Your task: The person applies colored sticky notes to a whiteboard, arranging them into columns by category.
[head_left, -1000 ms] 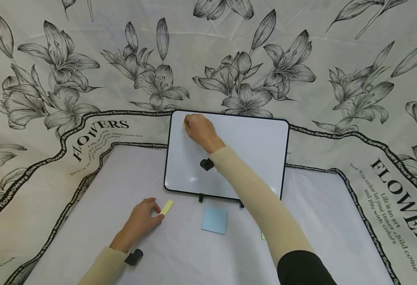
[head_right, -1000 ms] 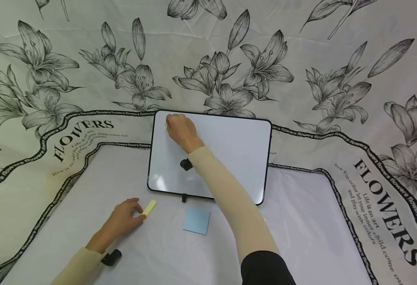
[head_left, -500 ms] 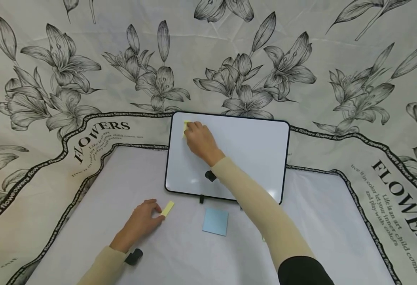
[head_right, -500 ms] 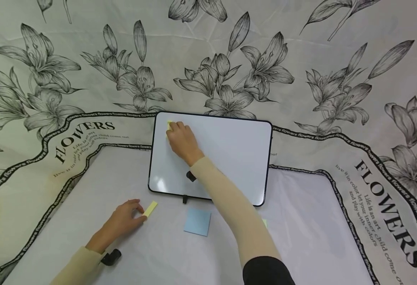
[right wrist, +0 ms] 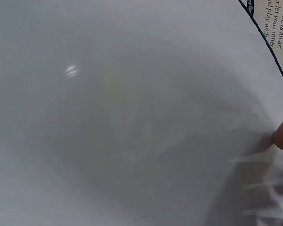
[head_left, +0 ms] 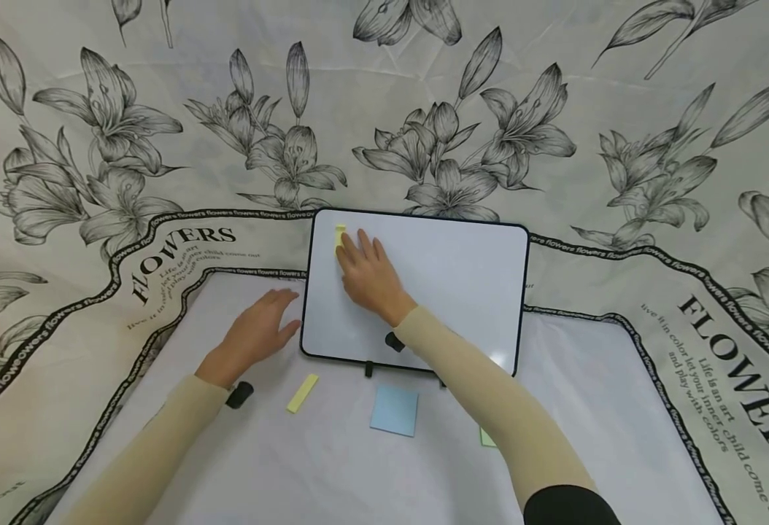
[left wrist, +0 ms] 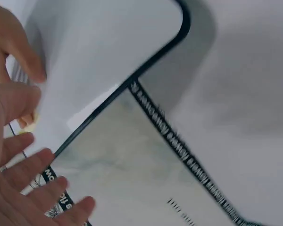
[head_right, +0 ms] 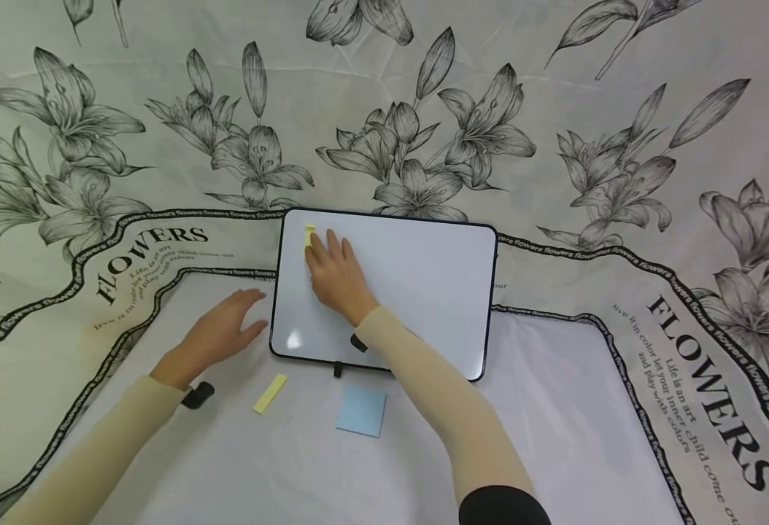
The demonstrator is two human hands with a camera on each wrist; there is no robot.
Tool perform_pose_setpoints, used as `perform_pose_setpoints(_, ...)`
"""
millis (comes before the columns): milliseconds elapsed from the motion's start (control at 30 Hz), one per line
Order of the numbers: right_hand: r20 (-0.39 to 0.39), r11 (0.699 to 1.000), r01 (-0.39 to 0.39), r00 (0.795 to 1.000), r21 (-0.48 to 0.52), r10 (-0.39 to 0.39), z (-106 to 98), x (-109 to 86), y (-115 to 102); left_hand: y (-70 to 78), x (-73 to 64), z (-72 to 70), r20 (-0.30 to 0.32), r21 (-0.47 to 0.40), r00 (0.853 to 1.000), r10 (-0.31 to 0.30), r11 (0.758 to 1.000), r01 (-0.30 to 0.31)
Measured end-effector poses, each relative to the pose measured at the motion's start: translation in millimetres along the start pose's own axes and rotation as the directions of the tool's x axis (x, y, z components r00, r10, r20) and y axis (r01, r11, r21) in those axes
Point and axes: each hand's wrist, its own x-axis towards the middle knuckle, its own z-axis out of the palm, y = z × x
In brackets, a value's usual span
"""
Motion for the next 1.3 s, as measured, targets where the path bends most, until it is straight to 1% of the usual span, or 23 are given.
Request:
perform_pose_setpoints(33, 0.028, 1.000, -0.003, 1.000, 0.004, 0.003, 0, -1.7, 0, 0.1, 11.7, -4.7, -0.016, 0.042, 0.998, 0.058, 0.997, -0.057)
perform_pose_setpoints(100, 0.086, 1.000, -0.008, 0.996, 0.012, 0.007, -1, -4.7, 1, 1.2, 33.6, -12.9, -0.030, 0.120, 0.988, 0.149, 0.982, -0.144)
perform_pose_setpoints(133, 0.111, 1.000, -0.009, 0.994, 0.016, 0.007, -1, -6.0, 1, 1.8, 44.0, -16.3, -0.028, 0.156, 0.982, 0.187, 0.971, -0.181)
perform_pose_setpoints(200, 0.160, 1.000, -0.008, 0.987, 0.014, 0.006, -1, -7.9, 1, 3.6, 62.3, -21.7, -0.014, 0.217, 0.971, 0.239, 0.949, -0.231)
perform_pose_setpoints(300, 0.216, 1.000, -0.001, 0.976, 0.007, 0.000, -1, -9.6, 1, 6.1, 82.2, -26.3, 0.028, 0.272, 0.964, 0.263, 0.926, -0.261)
perform_pose_setpoints(367, 0.256, 1.000, 0.002, 0.967, -0.001, -0.002, -1, -10.5, 0, 6.8, 91.6, -26.6, 0.064, 0.292, 0.962, 0.266, 0.917, -0.273)
perform_pose_setpoints(433, 0.278, 1.000, 0.004, 0.961, -0.001, -0.004, -1, -10.8, 0, 7.9, 99.6, -27.0, 0.096, 0.308, 0.958, 0.270, 0.907, -0.287)
perform_pose_setpoints(533, 0.301, 1.000, 0.007, 0.953, -0.003, -0.005, -1, -10.3, -1, 10.1, 109.5, -29.0, 0.135, 0.321, 0.954, 0.268, 0.899, -0.298)
perform_pose_setpoints(600, 0.314, 1.000, 0.007, 0.950, 0.001, -0.007, -1, -9.9, 0, 12.4, 114.9, -31.3, 0.145, 0.328, 0.951, 0.274, 0.893, -0.307)
perform_pose_setpoints(700, 0.371, 1.000, -0.003, 0.929, 0.004, 0.001, 0, -9.3, 0, 14.5, 121.9, -33.4, 0.140, 0.329, 0.951, 0.276, 0.893, -0.307)
perform_pose_setpoints(833, 0.431, 1.000, -0.007, 0.902, -0.003, 0.008, 1, -9.6, 1, 14.2, 129.3, -32.8, 0.128, 0.315, 0.957, 0.260, 0.904, -0.288)
perform_pose_setpoints(867, 0.427, 1.000, -0.005, 0.904, -0.005, 0.007, 1, -10.0, 1, 13.6, 130.6, -32.1, 0.127, 0.316, 0.958, 0.258, 0.905, -0.286)
perform_pose_setpoints(967, 0.433, 1.000, -0.001, 0.901, -0.014, 0.007, 1, -10.9, 1, 12.8, 133.3, -29.5, 0.124, 0.303, 0.960, 0.251, 0.912, -0.277)
perform_pose_setpoints(1100, 0.431, 1.000, -0.003, 0.902, 0.000, 0.003, 0, -12.3, 0, 12.4, 134.2, -25.5, 0.124, 0.294, 0.963, 0.240, 0.918, -0.267)
perform_pose_setpoints(1167, 0.412, 1.000, 0.000, 0.911, 0.006, -0.002, 0, -13.0, 0, 12.2, 134.4, -23.6, 0.124, 0.297, 0.963, 0.240, 0.917, -0.267)
perform_pose_setpoints(1300, 0.391, 1.000, 0.004, 0.920, 0.012, -0.008, 1, -14.5, 0, 12.0, 135.2, -20.7, 0.119, 0.307, 0.962, 0.246, 0.912, -0.271)
